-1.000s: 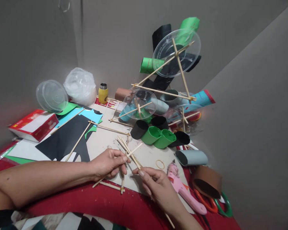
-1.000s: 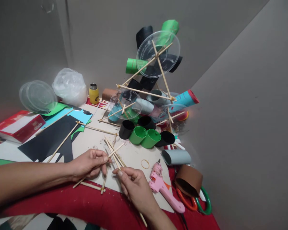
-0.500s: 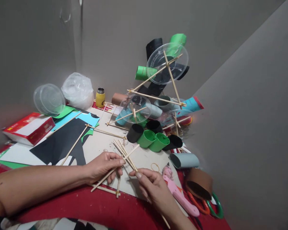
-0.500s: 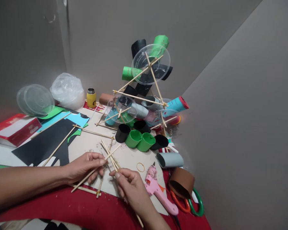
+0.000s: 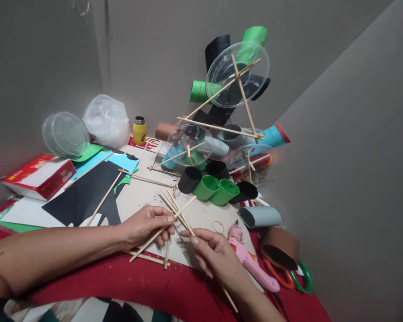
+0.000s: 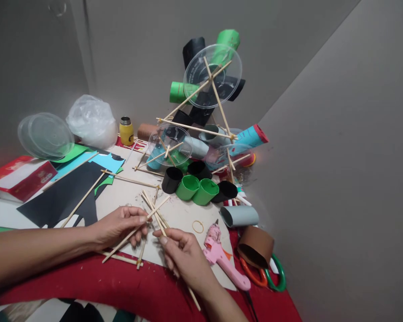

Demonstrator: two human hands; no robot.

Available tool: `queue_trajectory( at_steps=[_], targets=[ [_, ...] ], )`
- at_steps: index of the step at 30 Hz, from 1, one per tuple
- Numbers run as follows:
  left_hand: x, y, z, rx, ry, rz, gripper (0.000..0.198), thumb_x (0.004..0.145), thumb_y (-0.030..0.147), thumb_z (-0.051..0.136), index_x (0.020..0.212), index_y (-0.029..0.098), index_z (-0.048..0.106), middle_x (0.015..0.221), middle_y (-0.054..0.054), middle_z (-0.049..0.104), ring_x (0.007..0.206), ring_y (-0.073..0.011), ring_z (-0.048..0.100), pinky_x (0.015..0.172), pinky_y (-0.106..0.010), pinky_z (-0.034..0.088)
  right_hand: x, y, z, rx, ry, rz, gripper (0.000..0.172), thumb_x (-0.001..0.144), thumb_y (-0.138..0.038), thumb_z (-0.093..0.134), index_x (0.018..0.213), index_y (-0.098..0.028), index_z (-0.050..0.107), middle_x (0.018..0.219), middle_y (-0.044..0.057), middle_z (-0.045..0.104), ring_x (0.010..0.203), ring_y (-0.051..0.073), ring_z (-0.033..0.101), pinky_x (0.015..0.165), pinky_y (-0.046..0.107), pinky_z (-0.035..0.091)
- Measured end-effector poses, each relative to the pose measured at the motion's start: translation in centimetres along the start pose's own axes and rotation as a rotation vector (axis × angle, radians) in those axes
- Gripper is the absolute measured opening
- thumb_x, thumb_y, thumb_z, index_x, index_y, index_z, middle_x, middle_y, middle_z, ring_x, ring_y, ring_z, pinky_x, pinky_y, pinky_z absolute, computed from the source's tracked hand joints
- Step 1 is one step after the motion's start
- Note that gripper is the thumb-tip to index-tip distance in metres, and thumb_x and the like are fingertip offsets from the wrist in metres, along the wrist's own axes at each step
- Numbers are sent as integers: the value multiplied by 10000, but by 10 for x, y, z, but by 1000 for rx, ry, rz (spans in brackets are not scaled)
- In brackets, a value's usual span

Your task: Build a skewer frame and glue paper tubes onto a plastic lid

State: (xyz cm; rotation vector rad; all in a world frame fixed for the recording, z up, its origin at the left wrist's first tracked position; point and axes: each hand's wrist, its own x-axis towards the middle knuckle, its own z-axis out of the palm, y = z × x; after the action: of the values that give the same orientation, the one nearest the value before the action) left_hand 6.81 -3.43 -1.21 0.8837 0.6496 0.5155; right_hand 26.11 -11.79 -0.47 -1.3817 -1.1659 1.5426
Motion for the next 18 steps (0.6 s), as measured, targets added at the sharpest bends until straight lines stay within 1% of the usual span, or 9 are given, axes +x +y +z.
queue_trajectory(
  at_steps=[6,12,16,18],
  targets=[
    [-2,1,2,2,-8,6,341,736,381,759,867,95,627,717,-53,670,482,-68,572,465,-175,501,0,0,-2,-18,-22,-7,531,829,-563,605,1067,-94,675,400,-88,433,325,38,295,367,177,183],
    [-4,4,5,11,-60,-5,344,748,385,752,899,91,653,718,-41,659,480,-57,560,465,-166,500,-1,-5,0,-7,4,-13,518,810,-563,616,1024,-99,698,408,-78,450,323,44,303,369,184,199],
    [-6,4,5,61,-84,1,344,787,407,711,940,105,658,695,-30,646,419,-59,540,438,-183,486,-2,-6,2,-24,-45,-44,508,835,-544,598,1048,-92,689,412,-78,457,321,42,317,371,178,213],
    [-7,3,5,65,-90,6,328,797,414,697,917,112,652,664,-21,637,398,-64,529,423,-187,470,-1,-5,3,-36,-59,-62,504,848,-541,584,1051,-92,689,417,-78,460,322,41,323,373,175,217]
  ],
)
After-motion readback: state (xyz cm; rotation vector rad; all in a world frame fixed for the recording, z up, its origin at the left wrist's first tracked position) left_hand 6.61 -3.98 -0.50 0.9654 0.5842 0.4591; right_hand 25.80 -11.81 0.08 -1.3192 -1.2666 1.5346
